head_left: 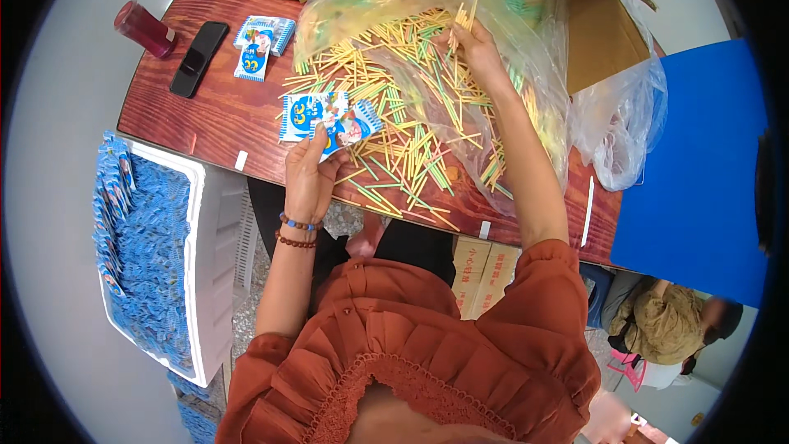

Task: Packing small blue packets into a box filled with yellow shredded paper packing material.

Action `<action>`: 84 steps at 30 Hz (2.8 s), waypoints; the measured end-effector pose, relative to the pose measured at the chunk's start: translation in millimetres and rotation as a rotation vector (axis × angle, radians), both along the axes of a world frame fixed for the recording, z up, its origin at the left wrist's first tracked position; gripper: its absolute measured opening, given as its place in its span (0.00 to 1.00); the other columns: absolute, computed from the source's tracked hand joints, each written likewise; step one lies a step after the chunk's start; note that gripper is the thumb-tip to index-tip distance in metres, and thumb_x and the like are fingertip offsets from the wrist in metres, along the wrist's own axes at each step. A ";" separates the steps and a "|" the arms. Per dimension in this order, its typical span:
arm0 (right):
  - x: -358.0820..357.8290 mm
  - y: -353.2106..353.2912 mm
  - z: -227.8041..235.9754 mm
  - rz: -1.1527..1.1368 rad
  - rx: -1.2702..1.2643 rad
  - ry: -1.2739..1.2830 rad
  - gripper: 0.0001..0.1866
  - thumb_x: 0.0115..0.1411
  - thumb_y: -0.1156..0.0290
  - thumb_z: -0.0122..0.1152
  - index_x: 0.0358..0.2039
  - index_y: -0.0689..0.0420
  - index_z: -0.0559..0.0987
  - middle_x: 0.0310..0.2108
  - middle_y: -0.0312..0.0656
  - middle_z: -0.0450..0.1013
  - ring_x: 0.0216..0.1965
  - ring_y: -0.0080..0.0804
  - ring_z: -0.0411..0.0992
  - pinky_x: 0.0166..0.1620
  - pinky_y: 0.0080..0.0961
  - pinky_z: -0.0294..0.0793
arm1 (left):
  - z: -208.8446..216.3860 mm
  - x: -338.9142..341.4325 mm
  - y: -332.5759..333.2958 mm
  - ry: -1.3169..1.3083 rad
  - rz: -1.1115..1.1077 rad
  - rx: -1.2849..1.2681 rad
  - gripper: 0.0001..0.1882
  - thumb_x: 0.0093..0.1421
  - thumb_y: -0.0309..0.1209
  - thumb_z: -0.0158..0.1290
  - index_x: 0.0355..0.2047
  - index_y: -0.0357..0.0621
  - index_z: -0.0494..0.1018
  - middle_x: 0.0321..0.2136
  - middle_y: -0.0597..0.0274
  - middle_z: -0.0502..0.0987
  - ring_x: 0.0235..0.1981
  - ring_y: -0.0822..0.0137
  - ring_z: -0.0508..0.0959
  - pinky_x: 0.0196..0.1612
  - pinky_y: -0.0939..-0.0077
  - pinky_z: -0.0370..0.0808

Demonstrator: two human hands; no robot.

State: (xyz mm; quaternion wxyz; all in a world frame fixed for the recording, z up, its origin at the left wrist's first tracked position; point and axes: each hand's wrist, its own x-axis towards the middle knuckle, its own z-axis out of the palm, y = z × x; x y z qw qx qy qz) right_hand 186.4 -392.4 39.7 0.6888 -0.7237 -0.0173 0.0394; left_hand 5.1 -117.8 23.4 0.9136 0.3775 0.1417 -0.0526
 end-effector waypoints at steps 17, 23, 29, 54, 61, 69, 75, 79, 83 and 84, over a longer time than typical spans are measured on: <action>-119.7 91.8 52.1 0.055 0.555 -0.307 0.10 0.70 0.69 0.40 0.47 0.60 0.64 0.41 0.52 0.73 0.52 0.48 0.71 0.58 0.40 0.65 | -5.4 17.6 -30.6 -0.189 -0.004 -0.078 0.10 0.67 0.34 0.47 0.39 0.43 0.75 0.38 0.65 0.78 0.39 0.73 0.77 0.45 0.68 0.76; -130.8 111.3 53.1 0.076 0.404 -0.392 0.11 0.70 0.67 0.38 0.46 0.60 0.64 0.45 0.53 0.72 0.56 0.44 0.67 0.61 0.39 0.60 | 2.5 15.9 -29.0 -0.189 0.043 -0.091 0.10 0.68 0.33 0.46 0.40 0.40 0.74 0.39 0.62 0.78 0.40 0.72 0.78 0.46 0.69 0.76; -136.4 129.4 50.2 0.012 0.169 -0.519 0.12 0.70 0.68 0.38 0.48 0.60 0.65 0.51 0.55 0.70 0.64 0.44 0.56 0.65 0.40 0.51 | 7.6 15.5 -31.8 -0.232 0.082 -0.143 0.11 0.68 0.33 0.45 0.41 0.39 0.73 0.40 0.61 0.78 0.42 0.70 0.78 0.48 0.67 0.77; -107.9 120.5 35.6 0.258 -0.267 -0.288 0.15 0.60 0.70 0.60 0.46 0.64 0.76 0.35 0.36 0.76 0.35 0.19 0.73 0.39 0.15 0.71 | 1.1 37.2 -22.2 -0.238 0.104 -0.462 0.10 0.66 0.32 0.48 0.45 0.42 0.71 0.43 0.60 0.77 0.44 0.65 0.77 0.51 0.59 0.75; -84.5 175.6 45.8 0.317 0.084 0.044 0.07 0.59 0.71 0.61 0.36 0.59 0.79 0.25 0.32 0.76 0.23 0.11 0.69 0.22 0.11 0.62 | -4.8 37.8 26.9 -0.229 0.328 -0.042 0.09 0.63 0.26 0.51 0.44 0.38 0.73 0.41 0.60 0.79 0.40 0.70 0.79 0.40 0.74 0.79; -9.1 269.4 8.7 0.339 -0.212 -0.130 0.10 0.56 0.71 0.62 0.36 0.65 0.78 0.21 0.36 0.75 0.18 0.17 0.68 0.19 0.17 0.63 | -21.4 56.4 101.1 -0.063 0.609 0.191 0.18 0.63 0.30 0.53 0.50 0.31 0.67 0.46 0.57 0.74 0.44 0.70 0.75 0.49 0.77 0.73; 24.2 261.3 -18.3 0.126 -0.521 -0.451 0.15 0.55 0.71 0.62 0.42 0.64 0.78 0.27 0.46 0.78 0.23 0.28 0.74 0.24 0.23 0.71 | -23.2 68.7 105.0 -0.112 0.417 0.363 0.28 0.62 0.30 0.54 0.58 0.30 0.58 0.50 0.54 0.70 0.46 0.70 0.72 0.45 0.80 0.70; -18.5 210.6 19.6 0.372 -0.885 -0.299 0.17 0.50 0.64 0.66 0.38 0.60 0.78 0.32 0.50 0.77 0.32 0.41 0.76 0.37 0.33 0.73 | -25.5 60.5 99.4 -0.103 0.562 0.399 0.19 0.60 0.30 0.55 0.49 0.32 0.68 0.42 0.61 0.73 0.41 0.74 0.73 0.44 0.79 0.71; -59.6 177.1 20.3 0.504 -1.020 -0.377 0.19 0.46 0.62 0.68 0.35 0.61 0.78 0.31 0.50 0.76 0.34 0.44 0.74 0.37 0.35 0.71 | -31.4 42.5 84.9 -0.169 0.371 0.975 0.15 0.53 0.31 0.61 0.40 0.40 0.75 0.36 0.60 0.75 0.40 0.65 0.73 0.45 0.68 0.69; -60.5 172.5 13.5 0.461 -1.013 -0.404 0.19 0.45 0.62 0.68 0.33 0.61 0.78 0.30 0.50 0.75 0.34 0.44 0.74 0.37 0.36 0.70 | -20.2 42.1 74.1 -0.196 0.312 1.363 0.16 0.51 0.33 0.62 0.39 0.42 0.74 0.35 0.60 0.74 0.39 0.62 0.72 0.45 0.64 0.66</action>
